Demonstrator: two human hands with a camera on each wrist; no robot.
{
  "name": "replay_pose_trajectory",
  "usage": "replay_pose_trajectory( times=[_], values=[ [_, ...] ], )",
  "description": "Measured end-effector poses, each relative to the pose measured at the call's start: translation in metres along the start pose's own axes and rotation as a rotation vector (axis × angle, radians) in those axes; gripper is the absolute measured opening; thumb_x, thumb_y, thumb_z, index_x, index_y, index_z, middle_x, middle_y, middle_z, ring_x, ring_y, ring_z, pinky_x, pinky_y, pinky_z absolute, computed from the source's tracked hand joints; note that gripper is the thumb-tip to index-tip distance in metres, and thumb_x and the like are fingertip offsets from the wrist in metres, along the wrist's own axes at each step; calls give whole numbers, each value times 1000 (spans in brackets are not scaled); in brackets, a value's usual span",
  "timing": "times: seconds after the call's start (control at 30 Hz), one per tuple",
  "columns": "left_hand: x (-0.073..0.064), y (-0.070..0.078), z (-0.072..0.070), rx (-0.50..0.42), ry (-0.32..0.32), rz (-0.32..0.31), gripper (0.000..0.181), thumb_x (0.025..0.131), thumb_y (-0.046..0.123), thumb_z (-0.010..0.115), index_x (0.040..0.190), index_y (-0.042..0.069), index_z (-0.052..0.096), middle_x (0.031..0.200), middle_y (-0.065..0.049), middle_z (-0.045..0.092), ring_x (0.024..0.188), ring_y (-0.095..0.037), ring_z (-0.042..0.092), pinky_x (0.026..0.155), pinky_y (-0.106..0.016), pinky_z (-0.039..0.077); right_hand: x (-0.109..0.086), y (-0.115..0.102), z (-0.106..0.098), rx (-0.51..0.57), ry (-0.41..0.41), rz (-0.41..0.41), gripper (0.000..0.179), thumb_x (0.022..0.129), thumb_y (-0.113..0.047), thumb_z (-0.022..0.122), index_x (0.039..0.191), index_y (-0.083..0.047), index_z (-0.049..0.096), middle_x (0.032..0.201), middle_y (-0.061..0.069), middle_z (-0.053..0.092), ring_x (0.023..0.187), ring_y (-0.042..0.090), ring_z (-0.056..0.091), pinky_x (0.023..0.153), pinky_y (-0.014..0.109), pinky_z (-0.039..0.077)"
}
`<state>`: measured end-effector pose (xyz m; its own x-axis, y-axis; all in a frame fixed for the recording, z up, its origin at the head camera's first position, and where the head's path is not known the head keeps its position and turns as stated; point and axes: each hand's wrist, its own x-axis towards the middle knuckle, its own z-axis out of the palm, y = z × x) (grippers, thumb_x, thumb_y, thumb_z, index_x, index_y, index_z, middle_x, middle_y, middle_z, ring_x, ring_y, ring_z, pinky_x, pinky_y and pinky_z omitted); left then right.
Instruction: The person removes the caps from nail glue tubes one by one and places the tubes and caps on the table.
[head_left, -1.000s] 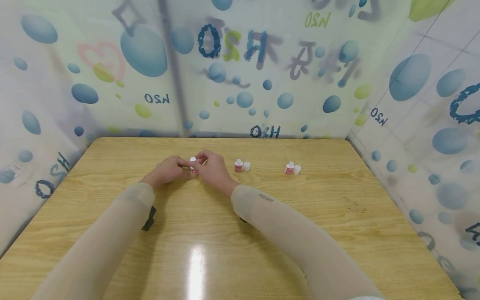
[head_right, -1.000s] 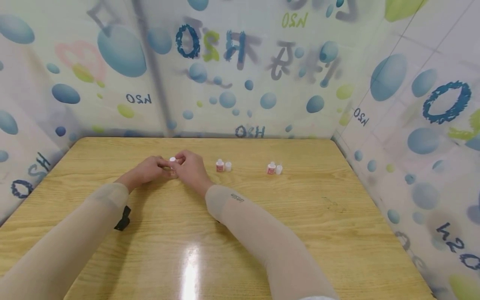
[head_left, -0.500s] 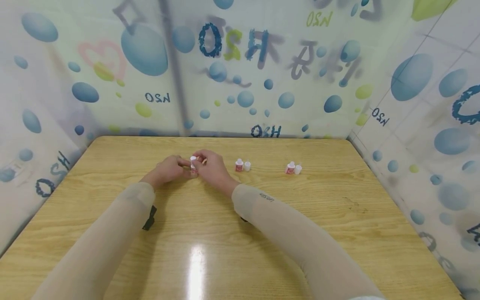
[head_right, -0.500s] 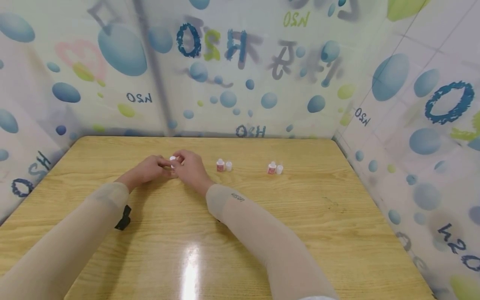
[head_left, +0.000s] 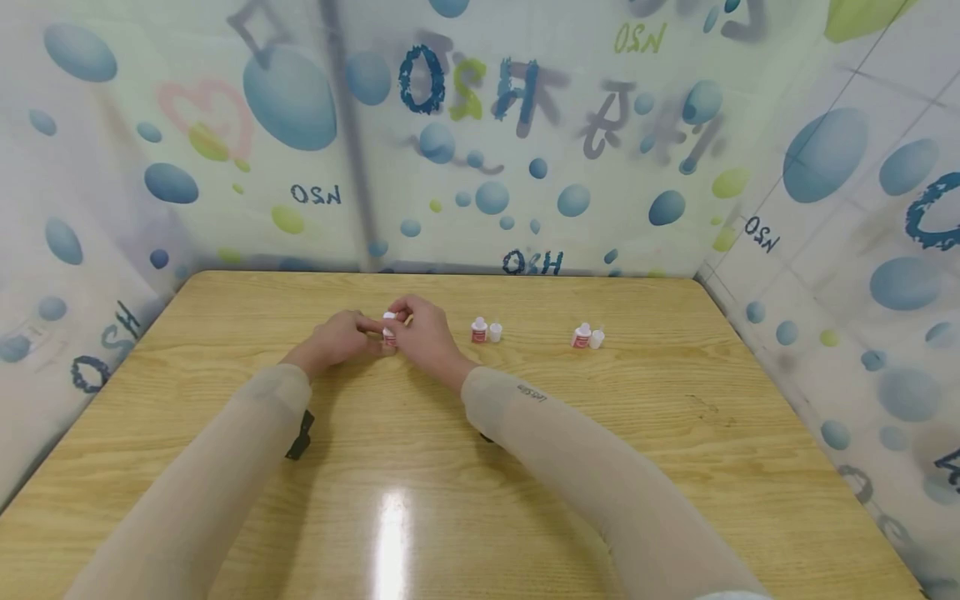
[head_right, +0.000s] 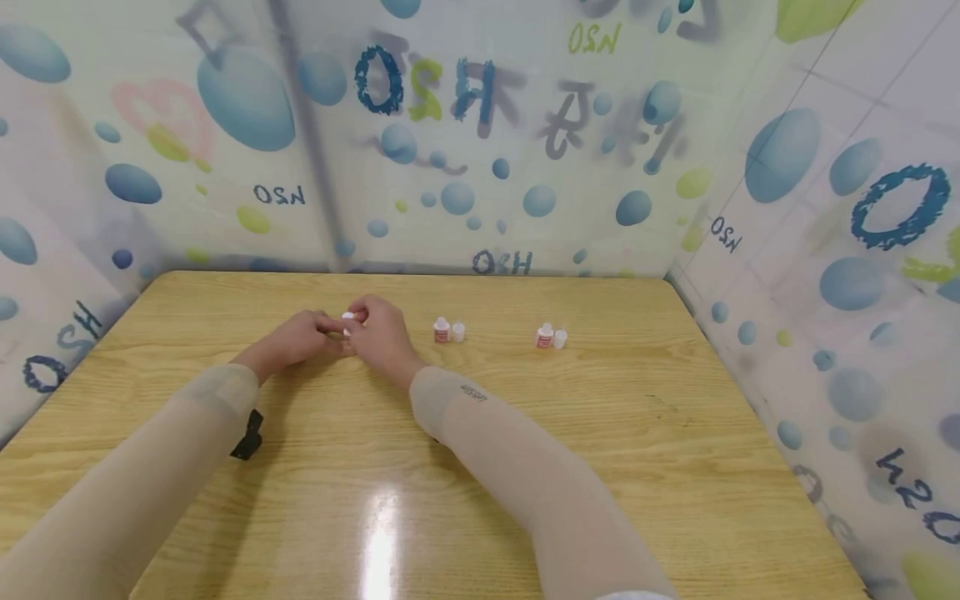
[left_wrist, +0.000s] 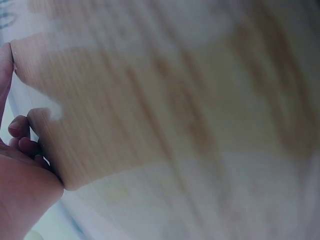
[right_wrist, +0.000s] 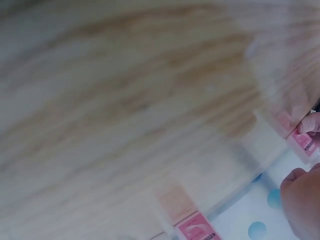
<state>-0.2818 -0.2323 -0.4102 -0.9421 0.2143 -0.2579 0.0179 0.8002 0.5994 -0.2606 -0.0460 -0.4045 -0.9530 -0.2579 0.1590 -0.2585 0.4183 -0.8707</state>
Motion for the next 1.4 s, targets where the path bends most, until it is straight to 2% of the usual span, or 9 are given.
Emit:
replay_pose_trajectory(
  times=[0.17, 0.33, 0.53, 0.7, 0.8, 1.03, 1.4],
  values=[
    [0, -1, -1, 3, 0, -4, 57, 96, 42, 77, 143, 12, 68, 164, -25, 45, 160, -50, 24, 124, -80, 5, 0, 0, 0, 11, -25, -6, 16, 106, -7, 62, 120, -6, 71, 100, 3, 63, 73, 9, 50, 61, 19, 43],
    [0, -2, 0, 14, 4, 17, 52, 96, 41, 78, 139, 12, 72, 160, -23, 52, 159, -51, 27, 121, -83, 7, 0, 1, 1, 5, -52, -16, 22, 108, -4, 58, 126, -3, 70, 103, 5, 63, 73, 10, 49, 62, 19, 43],
    [0, -2, 0, 11, 0, 13, 52, 96, 40, 77, 140, 13, 71, 162, -25, 49, 159, -51, 25, 122, -81, 8, -1, 0, 1, 12, -50, -1, 26, 107, -9, 62, 131, -2, 68, 102, 4, 61, 73, 10, 50, 61, 20, 43],
    [-1, -1, 0, 4, -3, 1, 55, 96, 42, 77, 143, 15, 68, 163, -27, 45, 158, -51, 27, 122, -82, 6, -3, -1, 0, -4, -20, 16, 23, 105, -21, 70, 122, -6, 67, 100, 3, 62, 73, 9, 51, 59, 18, 44],
    [-2, 0, 0, 7, -4, 0, 56, 95, 43, 77, 144, 16, 68, 162, -28, 46, 157, -51, 29, 122, -82, 7, -3, -1, -1, -12, -13, 4, 20, 103, -21, 73, 116, -7, 67, 100, 3, 62, 74, 9, 51, 59, 18, 43],
    [-1, -1, -1, -5, 3, 4, 57, 95, 42, 78, 144, 15, 68, 162, -26, 47, 156, -50, 32, 123, -80, 8, -2, -3, -1, 1, -20, 25, 14, 105, -18, 68, 115, -7, 67, 102, 3, 63, 77, 10, 51, 64, 18, 44],
    [1, -1, -1, -11, 0, 12, 56, 95, 42, 78, 142, 12, 69, 162, -22, 50, 159, -50, 27, 123, -81, 5, 1, -1, -1, -28, -55, 11, 15, 109, -10, 59, 122, -6, 66, 106, 4, 61, 76, 11, 50, 67, 20, 44]
  ],
)
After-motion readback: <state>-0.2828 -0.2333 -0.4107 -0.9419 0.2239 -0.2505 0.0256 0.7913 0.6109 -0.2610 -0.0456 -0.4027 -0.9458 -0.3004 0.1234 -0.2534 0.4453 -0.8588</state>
